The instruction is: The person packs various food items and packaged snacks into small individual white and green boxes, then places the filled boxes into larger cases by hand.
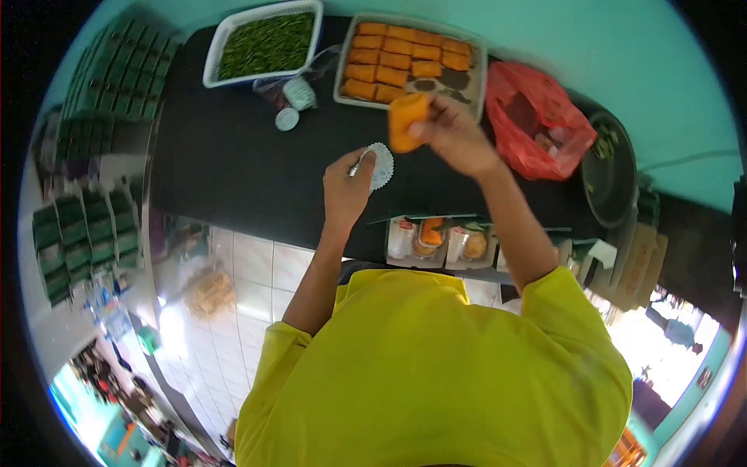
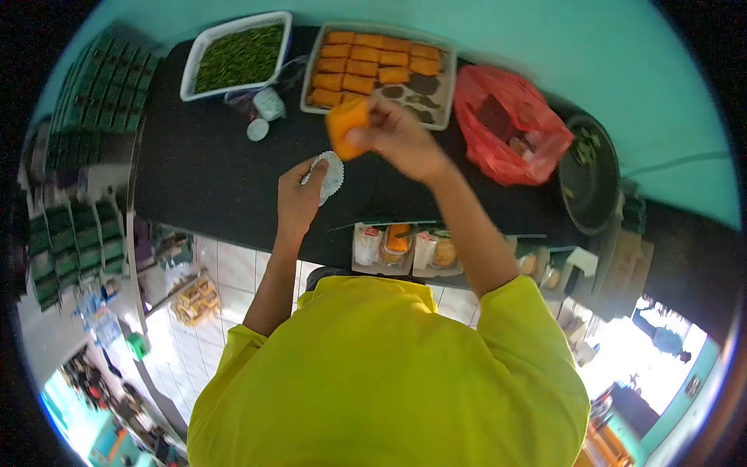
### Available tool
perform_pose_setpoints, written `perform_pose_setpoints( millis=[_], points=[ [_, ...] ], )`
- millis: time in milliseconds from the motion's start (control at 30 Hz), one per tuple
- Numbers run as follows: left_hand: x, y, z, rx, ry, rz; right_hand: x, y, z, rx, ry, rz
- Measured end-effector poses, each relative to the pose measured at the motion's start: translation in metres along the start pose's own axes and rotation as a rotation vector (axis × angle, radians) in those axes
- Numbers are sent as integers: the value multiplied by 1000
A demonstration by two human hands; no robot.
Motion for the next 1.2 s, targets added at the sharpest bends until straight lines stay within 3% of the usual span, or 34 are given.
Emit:
perform_pose_setpoints(
  millis=[33,100,133,167,367,433,533,667,733,800,833,900,933,1000,1033,1100,1200],
  points=[
    [9,-4,0,-31,83,-65,19,1,-14,4,45,40],
    [24,-15,-2,-54,198,-118,36,10,-45,12,-30,-386],
    [35,-16,-6,-110,286,-357,38,12,-60,55,-86,-626],
    [48,-16,-10,-175,371,-595,42,14,-75,52,-117,-627],
    [92,-19,-52,-337,728,-491,53,9,-160,132,-398,-550],
    [102,-16,-68,-359,794,-435,69,15,-182,92,-418,-897],
    [116,-2,-91,-377,856,-381,87,10,-217,-27,-563,-1011],
    [123,-15,-119,-349,901,-257,100,-25,-245,-56,-506,-673],
    [133,5,-121,-263,966,-223,105,-36,-257,-40,-555,-588],
    [139,3,-125,-157,1071,-52,95,-65,-274,38,-709,-259],
    [142,2,-129,-157,1084,-50,94,-72,-280,38,-722,-258],
    [142,-4,-130,-216,994,-249,77,-104,-296,17,-811,174],
    [140,-2,-130,-211,997,-251,70,-114,-302,14,-814,169],
    [138,16,-132,-296,1033,-163,42,-143,-331,148,-1066,115],
    [138,22,-132,-289,1030,-167,29,-156,-335,145,-1063,108],
    [138,35,-135,-353,1000,-319,-2,-165,-349,328,-1169,-232],
    [139,46,-135,-392,1018,-296,-41,-168,-342,428,-1173,-503]
  ],
)
Point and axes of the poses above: each hand's wrist, its own z-axis towards the middle knuckle, its own x-axis out of the palm, y = z × x, the point moved 8 cm from there along z, towards the middle knuckle, and after that the axes turned 11 degrees about y, right-handed, at the moved point
